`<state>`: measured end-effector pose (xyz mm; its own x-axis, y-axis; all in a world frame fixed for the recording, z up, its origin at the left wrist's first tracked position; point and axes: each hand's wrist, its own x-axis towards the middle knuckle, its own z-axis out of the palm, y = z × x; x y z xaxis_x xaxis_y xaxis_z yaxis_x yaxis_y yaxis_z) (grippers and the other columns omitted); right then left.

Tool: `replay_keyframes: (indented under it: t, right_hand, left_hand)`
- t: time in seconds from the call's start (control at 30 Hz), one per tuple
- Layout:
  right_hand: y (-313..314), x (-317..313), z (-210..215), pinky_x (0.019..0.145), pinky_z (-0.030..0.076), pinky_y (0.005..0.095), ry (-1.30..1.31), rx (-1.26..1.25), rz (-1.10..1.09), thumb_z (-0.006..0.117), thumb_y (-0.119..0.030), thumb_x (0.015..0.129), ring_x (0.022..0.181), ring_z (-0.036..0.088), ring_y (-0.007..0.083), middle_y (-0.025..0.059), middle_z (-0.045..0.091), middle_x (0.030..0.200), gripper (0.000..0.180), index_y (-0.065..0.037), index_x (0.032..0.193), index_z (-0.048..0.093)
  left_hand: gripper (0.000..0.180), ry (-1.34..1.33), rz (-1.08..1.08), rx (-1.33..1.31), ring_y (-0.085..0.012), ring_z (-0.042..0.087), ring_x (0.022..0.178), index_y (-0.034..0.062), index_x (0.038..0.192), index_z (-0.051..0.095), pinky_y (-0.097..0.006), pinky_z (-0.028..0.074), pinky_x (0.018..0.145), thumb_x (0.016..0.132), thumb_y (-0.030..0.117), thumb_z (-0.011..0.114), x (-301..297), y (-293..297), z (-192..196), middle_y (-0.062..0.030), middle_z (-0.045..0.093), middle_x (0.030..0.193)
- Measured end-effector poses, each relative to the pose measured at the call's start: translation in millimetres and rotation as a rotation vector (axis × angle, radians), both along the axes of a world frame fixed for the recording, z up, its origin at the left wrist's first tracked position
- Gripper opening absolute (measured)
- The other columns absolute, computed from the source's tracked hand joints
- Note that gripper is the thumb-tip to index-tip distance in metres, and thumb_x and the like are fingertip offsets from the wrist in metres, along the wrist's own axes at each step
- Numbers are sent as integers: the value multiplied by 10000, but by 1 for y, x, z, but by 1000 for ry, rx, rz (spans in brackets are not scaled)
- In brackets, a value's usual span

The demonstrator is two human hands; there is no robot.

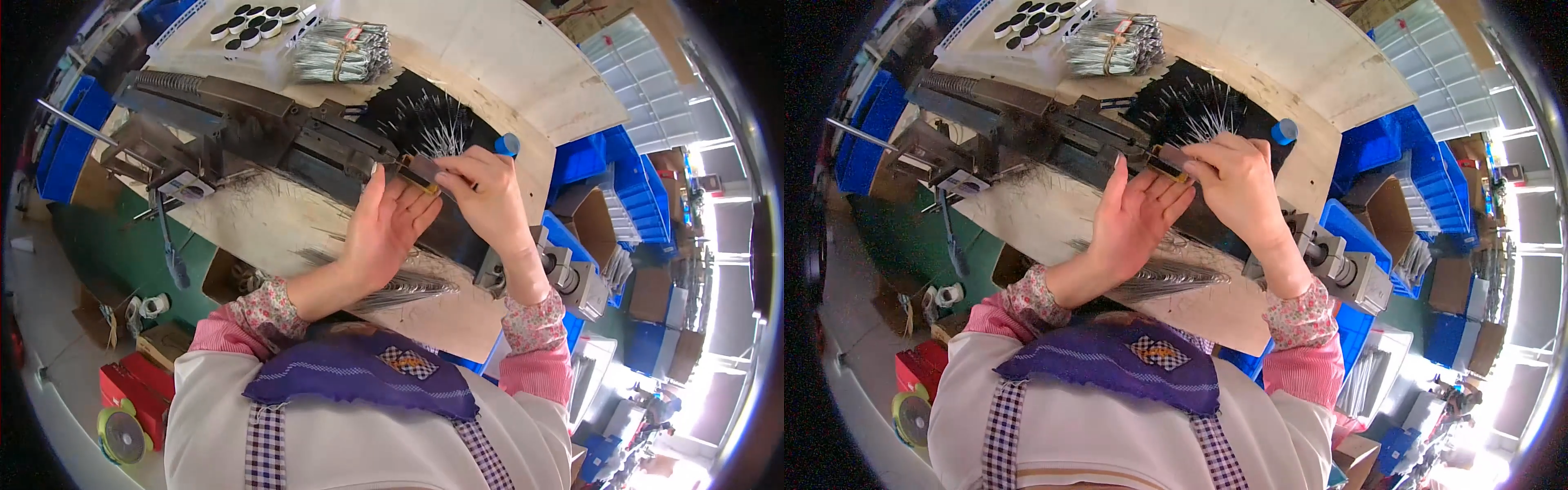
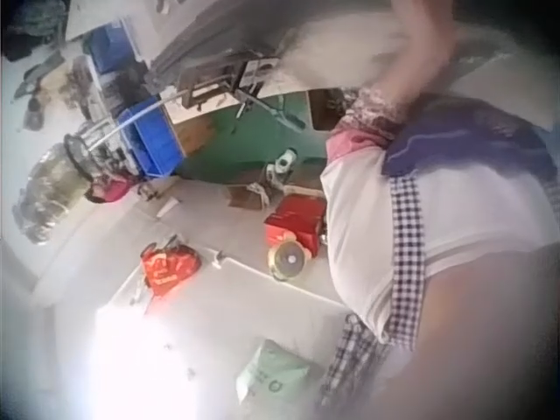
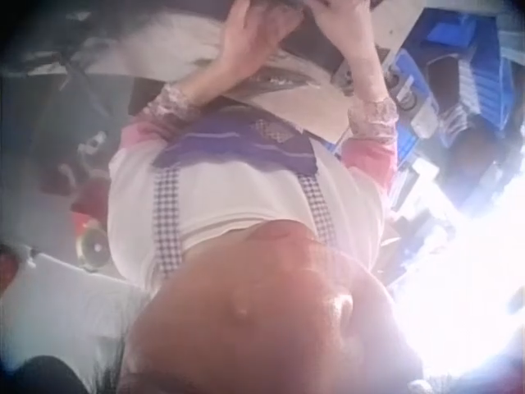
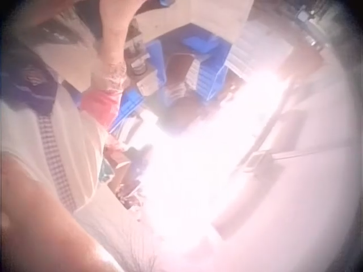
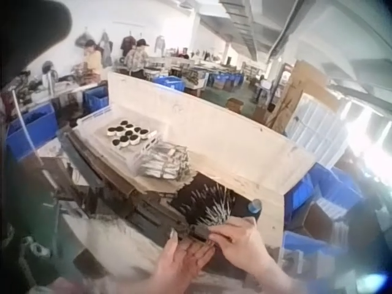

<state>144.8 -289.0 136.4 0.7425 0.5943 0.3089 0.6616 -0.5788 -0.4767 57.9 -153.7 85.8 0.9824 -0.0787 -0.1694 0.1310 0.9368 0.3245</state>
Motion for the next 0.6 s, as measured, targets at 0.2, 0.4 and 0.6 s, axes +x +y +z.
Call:
replay_keyframes:
  t: [0.2,0.4,0.6]
  right_hand:
    - [-5,-1,2,771,367,347,-186,-22,54,694,-113,744,760,590,217,30,599,730,126,-121,867,721]
    - [-11,-5,5,755,375,353,-245,-30,25,704,-103,722,737,586,225,33,595,718,133,-118,852,724]
    - [-10,-1,8,788,381,358,-215,-20,39,674,-103,744,747,591,221,39,597,730,131,-122,867,716]
  left_hand:
    - [653,28,-35,13,-270,458,1233,-58,1259,417,-378,299,1126,981,527,336,2,2,2,-167,489,1270]
    - [673,62,-57,-8,-283,477,1215,-88,1221,442,-387,312,1119,975,532,351,5,7,12,-182,518,1229]
    - [690,-11,-68,15,-286,483,1205,-93,1219,441,-396,325,1104,971,544,350,10,7,4,-184,522,1218]
